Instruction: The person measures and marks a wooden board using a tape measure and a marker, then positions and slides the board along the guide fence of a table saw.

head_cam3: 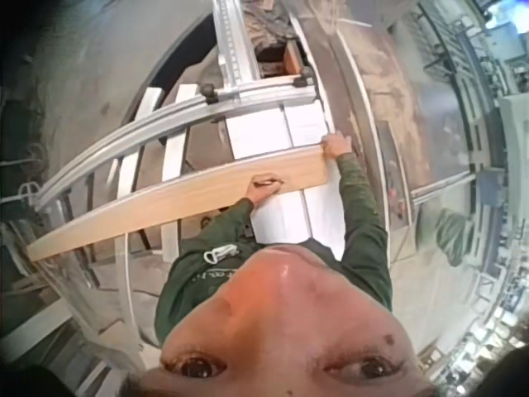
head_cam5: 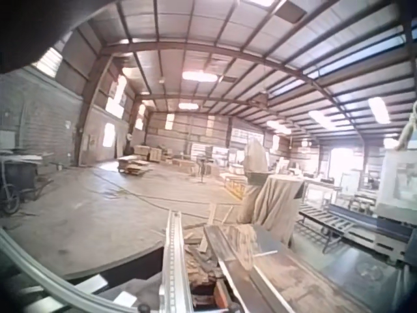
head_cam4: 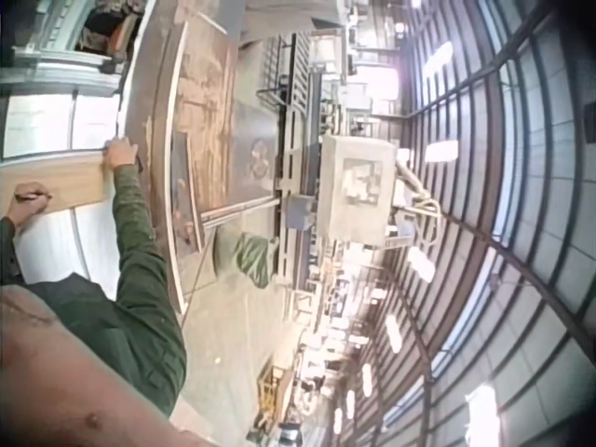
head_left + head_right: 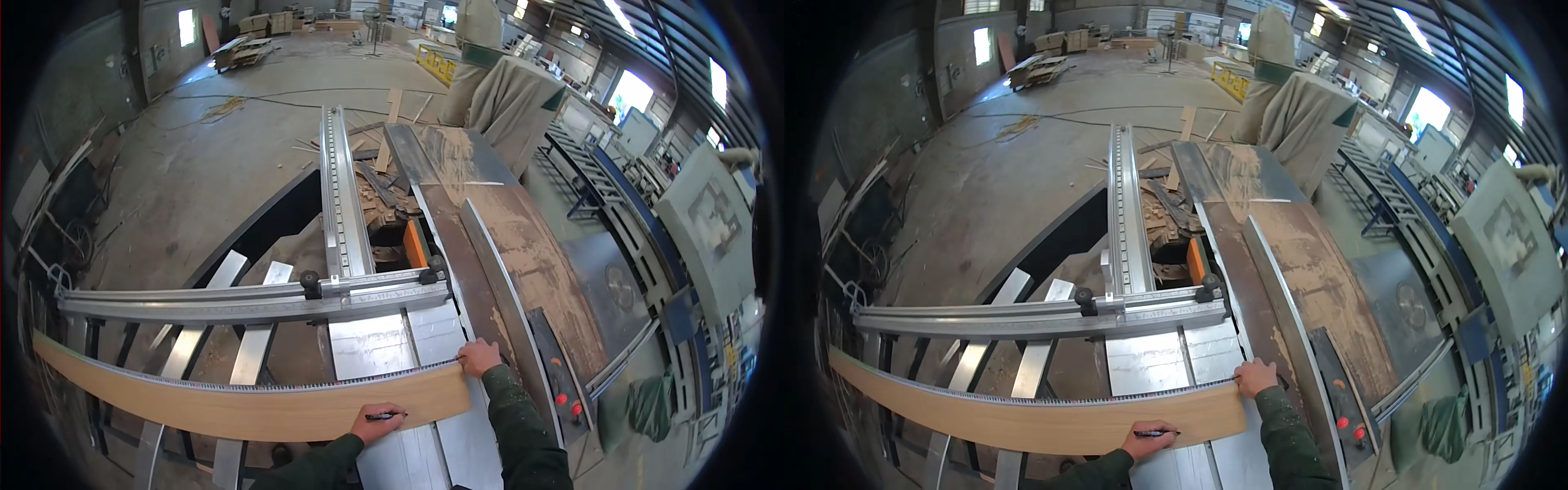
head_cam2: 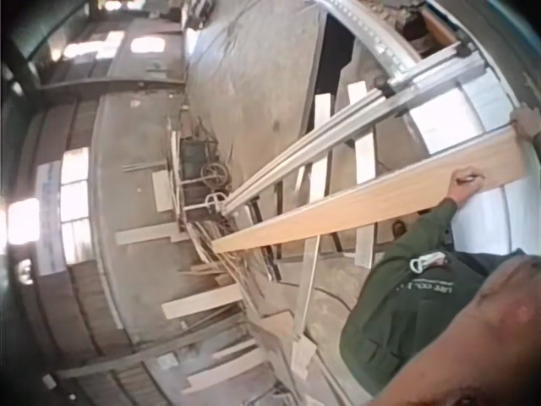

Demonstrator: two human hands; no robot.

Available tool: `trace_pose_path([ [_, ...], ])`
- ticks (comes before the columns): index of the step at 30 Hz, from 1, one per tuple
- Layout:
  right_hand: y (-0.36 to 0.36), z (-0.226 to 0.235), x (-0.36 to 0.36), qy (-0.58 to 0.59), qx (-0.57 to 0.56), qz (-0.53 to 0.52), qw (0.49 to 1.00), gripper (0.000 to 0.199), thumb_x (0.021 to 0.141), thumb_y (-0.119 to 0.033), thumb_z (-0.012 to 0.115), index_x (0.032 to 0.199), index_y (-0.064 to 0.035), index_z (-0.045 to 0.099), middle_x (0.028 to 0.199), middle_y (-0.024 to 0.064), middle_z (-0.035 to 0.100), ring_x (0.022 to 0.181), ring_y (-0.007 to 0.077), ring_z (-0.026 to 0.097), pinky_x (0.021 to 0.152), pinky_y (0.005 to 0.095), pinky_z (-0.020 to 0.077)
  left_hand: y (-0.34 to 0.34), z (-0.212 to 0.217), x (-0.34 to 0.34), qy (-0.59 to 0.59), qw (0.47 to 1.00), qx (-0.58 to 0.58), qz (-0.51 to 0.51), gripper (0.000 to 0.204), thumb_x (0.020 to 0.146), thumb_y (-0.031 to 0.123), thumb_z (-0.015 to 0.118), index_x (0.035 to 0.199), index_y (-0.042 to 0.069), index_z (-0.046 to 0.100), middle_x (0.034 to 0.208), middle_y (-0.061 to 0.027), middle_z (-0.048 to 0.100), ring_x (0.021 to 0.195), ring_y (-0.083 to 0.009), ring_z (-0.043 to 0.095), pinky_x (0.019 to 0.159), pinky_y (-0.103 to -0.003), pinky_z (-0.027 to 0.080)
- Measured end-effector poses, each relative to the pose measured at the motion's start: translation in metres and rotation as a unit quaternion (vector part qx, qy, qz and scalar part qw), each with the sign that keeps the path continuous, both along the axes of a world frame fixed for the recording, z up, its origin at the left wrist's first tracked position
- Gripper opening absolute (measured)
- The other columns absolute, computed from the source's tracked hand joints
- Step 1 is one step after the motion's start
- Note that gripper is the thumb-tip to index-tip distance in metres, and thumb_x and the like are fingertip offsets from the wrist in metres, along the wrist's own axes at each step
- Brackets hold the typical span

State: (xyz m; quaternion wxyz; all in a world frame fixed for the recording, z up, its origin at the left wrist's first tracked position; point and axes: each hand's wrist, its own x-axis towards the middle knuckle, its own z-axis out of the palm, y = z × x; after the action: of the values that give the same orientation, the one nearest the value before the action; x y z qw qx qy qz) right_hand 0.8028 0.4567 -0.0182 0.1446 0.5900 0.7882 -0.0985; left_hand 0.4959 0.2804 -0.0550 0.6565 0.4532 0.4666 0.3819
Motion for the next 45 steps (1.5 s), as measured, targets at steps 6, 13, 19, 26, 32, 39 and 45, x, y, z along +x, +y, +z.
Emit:
trace_pose_path([
  [6,-0.008,-0.007,-0.003,-0.025,-0.029,-0.031,0.999,0.023,0.090,-0.028,0.062,0.110,-0.0279,0.074,0.117,-0.0014,0.067,0.122,0.0265,0.056,0.103,0.0690,0.0375,-0.001,-0.002,-0.011,0.019,0.997,0.061,-0.044,0.020,0.092,0.016,0.073,0.108,0.004,0.077,0.099,-0.0044,0.078,0.094,-0.0101,0.070,0.090,-0.029,0.056],
  [13,0.014,0.007,-0.017,-0.030,0.020,-0.023,0.999,0.020,0.086,-0.021,0.065,0.103,-0.0231,0.075,0.109,0.0015,0.068,0.119,0.0267,0.057,0.097,0.0647,0.0416,0.014,0.010,-0.011,0.054,0.998,0.043,0.004,0.020,0.088,0.014,0.075,0.104,0.002,0.077,0.099,-0.0076,0.078,0.092,-0.0141,0.072,0.087,-0.029,0.057],
  [19,0.001,-0.006,-0.001,0.020,0.024,-0.043,0.999,0.016,0.088,-0.023,0.066,0.101,-0.0241,0.075,0.110,-0.0021,0.067,0.117,0.0227,0.057,0.092,0.0615,0.0410,0.013,0.004,0.003,0.078,0.997,0.026,-0.010,0.017,0.085,0.009,0.072,0.099,0.001,0.077,0.092,-0.0083,0.077,0.084,-0.0145,0.072,0.080,-0.028,0.056],
  [26,-0.010,0.000,-0.005,0.013,0.013,-0.050,0.999,0.015,0.089,-0.020,0.067,0.101,-0.0226,0.075,0.109,-0.0023,0.066,0.116,0.0219,0.057,0.093,0.0591,0.0391,0.008,-0.004,0.003,0.077,0.997,-0.011,-0.002,0.016,0.085,0.009,0.071,0.097,0.000,0.077,0.078,-0.0049,0.073,0.069,-0.0094,0.066,0.068,-0.025,0.054],
  [32,-0.008,0.006,-0.008,0.012,0.013,-0.051,0.999,0.015,0.089,-0.019,0.067,0.101,-0.0226,0.075,0.110,-0.0019,0.067,0.117,0.0219,0.057,0.094,0.0590,0.0387,0.010,-0.005,0.004,0.048,0.998,-0.039,0.003,0.014,0.087,0.007,0.070,0.097,-0.001,0.076,0.074,-0.0026,0.069,0.064,-0.0079,0.061,0.061,-0.024,0.050],
  [39,-0.005,0.007,-0.006,0.020,-0.004,-0.067,0.998,0.018,0.088,-0.017,0.068,0.103,-0.0243,0.076,0.111,-0.0013,0.069,0.119,0.0221,0.057,0.096,0.0595,0.0376,0.011,0.002,0.008,0.022,0.998,-0.066,0.011,0.013,0.088,0.004,0.068,0.097,-0.003,0.074,0.072,-0.0024,0.068,0.061,-0.0071,0.059,0.056,-0.024,0.047],
  [45,-0.008,0.005,-0.006,0.019,0.028,-0.056,0.998,0.014,0.090,-0.020,0.066,0.099,-0.0213,0.076,0.108,-0.0013,0.068,0.115,0.0226,0.058,0.093,0.0575,0.0396,0.010,0.003,0.008,0.030,0.998,-0.053,0.018,0.013,0.088,0.004,0.069,0.098,-0.003,0.074,0.073,-0.0027,0.068,0.061,-0.0071,0.059,0.056,-0.024,0.047],
])
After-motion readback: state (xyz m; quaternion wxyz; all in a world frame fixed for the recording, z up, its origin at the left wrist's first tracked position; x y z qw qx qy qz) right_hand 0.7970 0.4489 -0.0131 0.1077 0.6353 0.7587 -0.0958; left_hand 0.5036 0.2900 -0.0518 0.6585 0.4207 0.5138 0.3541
